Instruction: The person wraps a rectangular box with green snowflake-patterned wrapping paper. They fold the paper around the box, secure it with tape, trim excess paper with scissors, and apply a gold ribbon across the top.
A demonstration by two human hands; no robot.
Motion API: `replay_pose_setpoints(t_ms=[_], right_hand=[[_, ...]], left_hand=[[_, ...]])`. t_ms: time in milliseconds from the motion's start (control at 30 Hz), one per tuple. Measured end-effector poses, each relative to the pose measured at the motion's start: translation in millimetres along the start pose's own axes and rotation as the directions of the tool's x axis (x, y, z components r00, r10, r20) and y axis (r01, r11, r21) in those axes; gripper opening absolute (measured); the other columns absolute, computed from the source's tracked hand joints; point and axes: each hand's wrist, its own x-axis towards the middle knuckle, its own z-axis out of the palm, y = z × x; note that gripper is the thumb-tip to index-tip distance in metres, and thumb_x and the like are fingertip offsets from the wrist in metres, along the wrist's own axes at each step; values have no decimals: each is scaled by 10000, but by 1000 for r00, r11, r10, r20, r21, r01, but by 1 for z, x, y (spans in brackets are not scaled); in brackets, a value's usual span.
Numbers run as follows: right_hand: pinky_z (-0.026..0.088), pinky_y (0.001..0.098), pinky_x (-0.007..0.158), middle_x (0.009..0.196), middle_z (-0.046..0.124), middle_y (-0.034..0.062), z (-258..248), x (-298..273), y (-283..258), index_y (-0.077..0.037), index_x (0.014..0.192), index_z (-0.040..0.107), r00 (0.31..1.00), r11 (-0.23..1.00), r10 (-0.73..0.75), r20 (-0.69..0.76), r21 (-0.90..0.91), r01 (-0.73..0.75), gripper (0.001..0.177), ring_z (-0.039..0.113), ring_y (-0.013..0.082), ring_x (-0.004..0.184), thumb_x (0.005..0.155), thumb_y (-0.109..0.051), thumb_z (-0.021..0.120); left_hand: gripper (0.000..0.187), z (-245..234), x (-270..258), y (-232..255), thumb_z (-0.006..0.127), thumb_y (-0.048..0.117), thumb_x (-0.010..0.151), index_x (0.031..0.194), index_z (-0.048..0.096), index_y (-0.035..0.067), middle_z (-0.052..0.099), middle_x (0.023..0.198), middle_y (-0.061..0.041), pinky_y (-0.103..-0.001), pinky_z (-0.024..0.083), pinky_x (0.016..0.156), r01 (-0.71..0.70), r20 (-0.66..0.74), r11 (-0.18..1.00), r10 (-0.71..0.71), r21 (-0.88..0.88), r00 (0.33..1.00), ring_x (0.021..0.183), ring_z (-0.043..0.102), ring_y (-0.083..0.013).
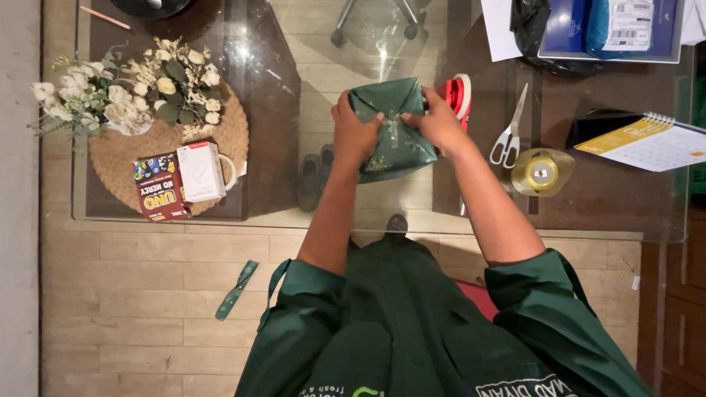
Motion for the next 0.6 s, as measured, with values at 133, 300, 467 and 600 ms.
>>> replay_pose_setpoints(t_ms=[133,300,467,600], right_hand=[[554,328,888,1202,716,151,6,-13,3,37,1370,600,993,983,115,8,146,-115,476,688,185,1012,976,-212,701],[456,376,1076,1366,607,214,22,-55,-9,4,1554,408,945,868,-306,-112,-440,229,641,604,326,1262,1006,-198,675],[209,576,1231,1645,283,276,60,-86,1,15,1584,310,762,495,-637,121,-694,524,798,227,434,1541,877,-68,671],[148,654,1238,1682,287,213,94,-92,37,-45,1587,393,791,398,-568,226,-766,505,781,186,415,1583,839,50,599]], left_hand=[[740,-5,5,-13,790,245,856,1459,426,16,533,1420,-209,-429,488,1049,15,4,974,-15,-225,1000,1264,591,-351],[622,-36,-20,-23,660,389,960,1425,442,38,564,1364,-145,-412,490,1022,-42,61,837,89,-546,994,1240,576,-294],[570,-60,-18,-63,456,503,1065,1431,448,66,528,1355,-92,-454,486,995,118,173,435,89,-893,981,1230,525,-289],[579,-38,-14,-137,500,447,1072,1461,466,19,548,1416,-122,-383,409,1129,41,118,552,103,-833,988,1309,511,-246]])
